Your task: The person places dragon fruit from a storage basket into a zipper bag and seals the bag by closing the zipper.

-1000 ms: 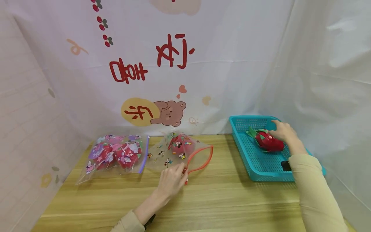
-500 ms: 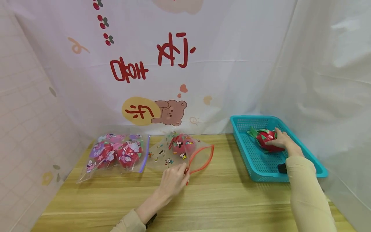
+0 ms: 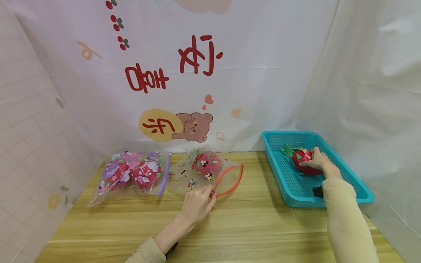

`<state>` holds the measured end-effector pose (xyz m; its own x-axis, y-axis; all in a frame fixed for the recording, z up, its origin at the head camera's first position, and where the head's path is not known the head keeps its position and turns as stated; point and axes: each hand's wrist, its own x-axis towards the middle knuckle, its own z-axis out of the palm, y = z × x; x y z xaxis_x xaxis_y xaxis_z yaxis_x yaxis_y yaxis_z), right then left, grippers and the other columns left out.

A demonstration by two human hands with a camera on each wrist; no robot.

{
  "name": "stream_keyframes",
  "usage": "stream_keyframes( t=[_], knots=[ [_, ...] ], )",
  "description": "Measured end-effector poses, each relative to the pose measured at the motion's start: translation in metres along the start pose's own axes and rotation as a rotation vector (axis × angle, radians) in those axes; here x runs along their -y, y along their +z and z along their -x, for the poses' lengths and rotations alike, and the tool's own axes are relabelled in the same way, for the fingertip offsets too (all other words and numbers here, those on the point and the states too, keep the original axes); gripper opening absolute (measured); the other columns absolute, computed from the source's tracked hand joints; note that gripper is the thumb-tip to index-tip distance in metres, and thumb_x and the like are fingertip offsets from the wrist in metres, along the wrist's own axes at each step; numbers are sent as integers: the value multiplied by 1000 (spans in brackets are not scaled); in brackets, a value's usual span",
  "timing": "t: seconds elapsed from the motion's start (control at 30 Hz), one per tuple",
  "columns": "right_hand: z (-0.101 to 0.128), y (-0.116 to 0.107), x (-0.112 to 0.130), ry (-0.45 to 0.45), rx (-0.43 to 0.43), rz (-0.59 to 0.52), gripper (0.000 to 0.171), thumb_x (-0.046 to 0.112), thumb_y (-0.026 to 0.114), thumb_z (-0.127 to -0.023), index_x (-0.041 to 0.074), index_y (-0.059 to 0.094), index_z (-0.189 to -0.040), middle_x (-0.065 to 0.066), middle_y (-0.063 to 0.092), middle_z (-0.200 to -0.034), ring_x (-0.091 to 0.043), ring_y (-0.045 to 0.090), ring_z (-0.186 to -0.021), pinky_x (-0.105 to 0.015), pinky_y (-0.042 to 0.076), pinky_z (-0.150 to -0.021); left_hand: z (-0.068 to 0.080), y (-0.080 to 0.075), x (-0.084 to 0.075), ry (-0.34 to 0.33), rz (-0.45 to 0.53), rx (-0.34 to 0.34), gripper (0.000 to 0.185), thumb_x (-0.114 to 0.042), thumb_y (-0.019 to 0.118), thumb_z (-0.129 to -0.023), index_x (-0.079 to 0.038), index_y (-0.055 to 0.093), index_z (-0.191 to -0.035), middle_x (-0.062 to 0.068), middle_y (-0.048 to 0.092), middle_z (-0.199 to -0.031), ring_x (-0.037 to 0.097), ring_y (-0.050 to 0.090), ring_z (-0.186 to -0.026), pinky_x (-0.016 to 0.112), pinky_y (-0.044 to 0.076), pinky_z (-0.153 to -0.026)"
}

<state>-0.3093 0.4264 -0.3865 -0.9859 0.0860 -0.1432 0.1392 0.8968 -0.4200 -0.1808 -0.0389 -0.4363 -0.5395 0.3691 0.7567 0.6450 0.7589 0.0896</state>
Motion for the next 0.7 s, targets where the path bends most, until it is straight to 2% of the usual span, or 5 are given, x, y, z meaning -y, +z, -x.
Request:
stream_keyframes(
  t=[0.1, 0.23, 0.37, 0.47, 0.7],
  knots=[
    [-2, 2, -5, 15, 4, -21, 88, 47, 65, -83, -10, 17, -130, -44, 23, -127, -53, 31, -109, -60, 42, -79, 0, 1, 0, 4, 3, 3, 16, -12, 75, -74, -14, 60, -75, -10, 55, -58, -2, 40, -45, 10, 23, -40],
    [-3, 2, -9, 56, 62, -30, 103, 53, 66, -79, -7, 9, -139, -47, 10, -135, -59, 23, -116, -65, 41, -84, -1, 1, 0, 2, -2, 8, 17, -11, 76, -73, -14, 60, -75, -10, 56, -58, -1, 42, -45, 10, 24, -40],
    [-3, 2, -9, 53, 112, -33, 105, 49, 68, -79, -6, 6, -143, -45, 17, -134, -58, 25, -118, -63, 43, -88, -1, 1, -1, -1, -4, 16, 17, -11, 76, -73, -14, 59, -75, -10, 56, -58, -1, 43, -45, 10, 25, -40],
    [-4, 3, -9, 45, 117, -43, 102, 48, 69, -80, -8, 9, -140, -41, 29, -128, -53, 34, -112, -57, 46, -84, -1, 0, -1, -4, 3, 26, 16, -11, 75, -74, -14, 59, -75, -10, 56, -58, -1, 42, -45, 10, 23, -41],
    [-7, 3, -10, 30, 114, -31, 103, 50, 75, -73, -6, 15, -135, -38, 36, -121, -49, 40, -105, -44, 51, -71, -2, -1, -2, -9, -1, 25, 17, -12, 76, -73, -14, 60, -76, -10, 56, -58, 0, 44, -45, 11, 25, -40]
  ],
)
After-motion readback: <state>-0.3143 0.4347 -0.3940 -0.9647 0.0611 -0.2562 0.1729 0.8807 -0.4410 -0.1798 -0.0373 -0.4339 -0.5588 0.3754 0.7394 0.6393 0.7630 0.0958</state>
